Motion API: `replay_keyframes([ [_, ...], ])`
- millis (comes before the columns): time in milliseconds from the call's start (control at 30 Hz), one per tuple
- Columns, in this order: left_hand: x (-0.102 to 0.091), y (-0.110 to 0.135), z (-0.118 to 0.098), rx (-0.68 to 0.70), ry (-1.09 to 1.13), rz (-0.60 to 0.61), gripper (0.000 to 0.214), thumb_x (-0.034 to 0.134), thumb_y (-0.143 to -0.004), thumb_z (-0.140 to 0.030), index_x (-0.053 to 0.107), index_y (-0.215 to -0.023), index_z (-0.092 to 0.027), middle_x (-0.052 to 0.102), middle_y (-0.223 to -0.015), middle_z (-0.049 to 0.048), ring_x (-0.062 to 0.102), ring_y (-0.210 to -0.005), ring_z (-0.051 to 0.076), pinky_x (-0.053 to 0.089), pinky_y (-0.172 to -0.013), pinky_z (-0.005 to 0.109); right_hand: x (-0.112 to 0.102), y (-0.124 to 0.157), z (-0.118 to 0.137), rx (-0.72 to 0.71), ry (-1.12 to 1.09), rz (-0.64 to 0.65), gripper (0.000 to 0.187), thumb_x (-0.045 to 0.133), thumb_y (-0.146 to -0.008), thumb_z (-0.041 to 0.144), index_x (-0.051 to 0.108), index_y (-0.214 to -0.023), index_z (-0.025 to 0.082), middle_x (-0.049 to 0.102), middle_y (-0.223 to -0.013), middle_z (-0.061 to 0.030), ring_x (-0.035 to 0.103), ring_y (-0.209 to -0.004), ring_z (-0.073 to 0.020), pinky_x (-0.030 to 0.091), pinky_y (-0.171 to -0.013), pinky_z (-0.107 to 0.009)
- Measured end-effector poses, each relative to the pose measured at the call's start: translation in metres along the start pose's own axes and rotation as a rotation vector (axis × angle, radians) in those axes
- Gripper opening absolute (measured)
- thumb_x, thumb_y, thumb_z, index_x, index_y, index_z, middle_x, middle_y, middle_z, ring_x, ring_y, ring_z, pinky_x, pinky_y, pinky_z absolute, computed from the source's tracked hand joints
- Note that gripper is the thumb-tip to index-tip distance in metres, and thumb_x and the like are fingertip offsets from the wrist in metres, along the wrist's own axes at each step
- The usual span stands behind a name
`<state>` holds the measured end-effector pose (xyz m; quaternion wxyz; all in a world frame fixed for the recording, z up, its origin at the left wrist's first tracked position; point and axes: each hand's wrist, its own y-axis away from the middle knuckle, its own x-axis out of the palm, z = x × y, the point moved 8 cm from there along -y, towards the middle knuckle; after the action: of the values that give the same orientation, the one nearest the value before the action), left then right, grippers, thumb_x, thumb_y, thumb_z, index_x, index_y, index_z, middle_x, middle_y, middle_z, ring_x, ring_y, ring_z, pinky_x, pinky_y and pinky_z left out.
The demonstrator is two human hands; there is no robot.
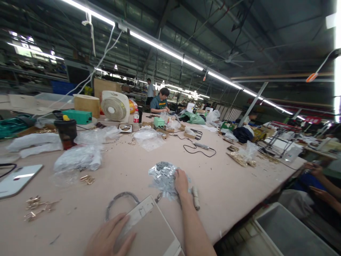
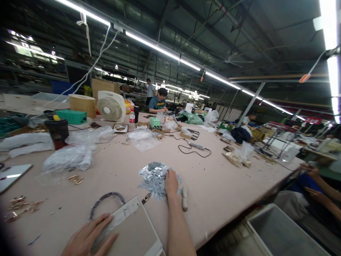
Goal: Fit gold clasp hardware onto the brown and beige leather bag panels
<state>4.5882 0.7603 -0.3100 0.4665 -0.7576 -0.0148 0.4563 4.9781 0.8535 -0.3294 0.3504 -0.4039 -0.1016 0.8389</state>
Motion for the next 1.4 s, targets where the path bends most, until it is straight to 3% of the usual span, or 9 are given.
replay_keyframes([
  [233,-0.002,0.002,0.003,-0.035,0.047,-0.002,0.046,0.064,-0.092,-0.057,0.065,-0.127,-0.028,0.073,-0.124,0.0030,0.071,-0.106,0.026,0.057,-0.090,0.040,-0.034,0.002,0.018,-0.076,-0.189,-0.186,0.032,0.044,-0.099,0.037,0.068,-0.097,0.017,0.065,-0.094,-0.0086,0.060,-0.090,-0.0222,0.046,-0.088,-0.034],
  [400,-0.009,0.002,-0.002,-0.146,0.089,0.129,0.040,0.068,-0.092,-0.046,0.065,-0.127,-0.027,0.071,-0.129,0.0049,0.067,-0.116,0.027,0.052,-0.102,0.047,-0.059,0.021,0.050,-0.057,-0.330,-0.255,0.034,0.045,-0.100,0.046,0.062,-0.106,0.017,0.059,-0.091,-0.0046,0.056,-0.083,-0.0194,0.046,-0.081,-0.032],
  [467,-0.010,0.002,-0.003,-0.184,0.114,0.177,0.040,0.068,-0.093,-0.042,0.065,-0.129,-0.026,0.069,-0.131,0.0061,0.065,-0.119,0.027,0.050,-0.106,0.049,-0.057,0.038,0.068,-0.039,-0.426,-0.166,0.033,0.047,-0.101,0.048,0.062,-0.106,0.018,0.057,-0.082,-0.0014,0.054,-0.076,-0.0179,0.044,-0.072,-0.029],
  [600,-0.010,0.003,-0.005,-0.215,0.143,0.201,0.040,0.068,-0.093,-0.042,0.063,-0.130,-0.025,0.067,-0.134,0.0077,0.062,-0.122,0.029,0.048,-0.107,0.050,-0.031,0.092,0.109,0.031,-0.696,0.240,0.031,0.057,-0.098,0.050,0.062,-0.098,0.020,0.051,-0.066,0.0040,0.046,-0.060,-0.0142,0.037,-0.059,-0.026],
  [733,-0.013,0.004,-0.009,-0.183,0.152,0.192,0.038,0.067,-0.094,-0.039,0.063,-0.128,-0.025,0.064,-0.136,0.0079,0.058,-0.125,0.029,0.048,-0.107,0.049,-0.007,0.138,0.124,0.092,-0.711,0.471,0.032,0.062,-0.094,0.050,0.065,-0.089,0.019,0.050,-0.064,0.0040,0.045,-0.059,-0.0131,0.034,-0.057,-0.026],
  [900,-0.017,-0.011,-0.025,-0.143,0.108,0.266,0.034,0.066,-0.093,-0.029,0.063,-0.127,-0.023,0.065,-0.130,0.0079,0.055,-0.124,0.030,0.047,-0.106,0.049,0.007,0.150,0.109,0.183,-0.694,0.532,0.036,0.063,-0.092,0.053,0.068,-0.090,0.017,0.050,-0.062,0.0036,0.043,-0.058,-0.0132,0.031,-0.057,-0.026],
  [1100,0.014,-0.046,-0.051,-0.242,0.077,0.500,0.033,0.073,-0.087,-0.036,0.067,-0.115,-0.019,0.066,-0.111,0.0098,0.060,-0.107,0.031,0.051,-0.091,0.043,0.007,0.154,0.113,0.106,-0.670,0.571,0.034,0.060,-0.094,0.049,0.072,-0.099,0.017,0.052,-0.065,0.0027,0.047,-0.062,-0.0145,0.035,-0.060,-0.026],
  [1267,0.032,-0.055,-0.050,-0.342,0.039,0.464,0.023,0.068,-0.092,-0.042,0.068,-0.103,-0.021,0.066,-0.104,0.0080,0.062,-0.102,0.027,0.048,-0.084,0.037,0.003,0.155,0.117,0.074,-0.606,0.535,0.034,0.060,-0.094,0.048,0.073,-0.100,0.017,0.056,-0.067,0.0011,0.050,-0.065,-0.0157,0.040,-0.063,-0.027],
  [1400,0.035,-0.053,-0.051,-0.292,0.051,0.420,0.015,0.063,-0.096,-0.036,0.065,-0.102,-0.022,0.065,-0.102,0.0057,0.062,-0.100,0.025,0.046,-0.082,0.037,0.005,0.152,0.111,0.134,-0.619,0.514,0.035,0.061,-0.093,0.049,0.071,-0.102,0.017,0.055,-0.063,0.0020,0.050,-0.059,-0.0154,0.040,-0.059,-0.026],
])
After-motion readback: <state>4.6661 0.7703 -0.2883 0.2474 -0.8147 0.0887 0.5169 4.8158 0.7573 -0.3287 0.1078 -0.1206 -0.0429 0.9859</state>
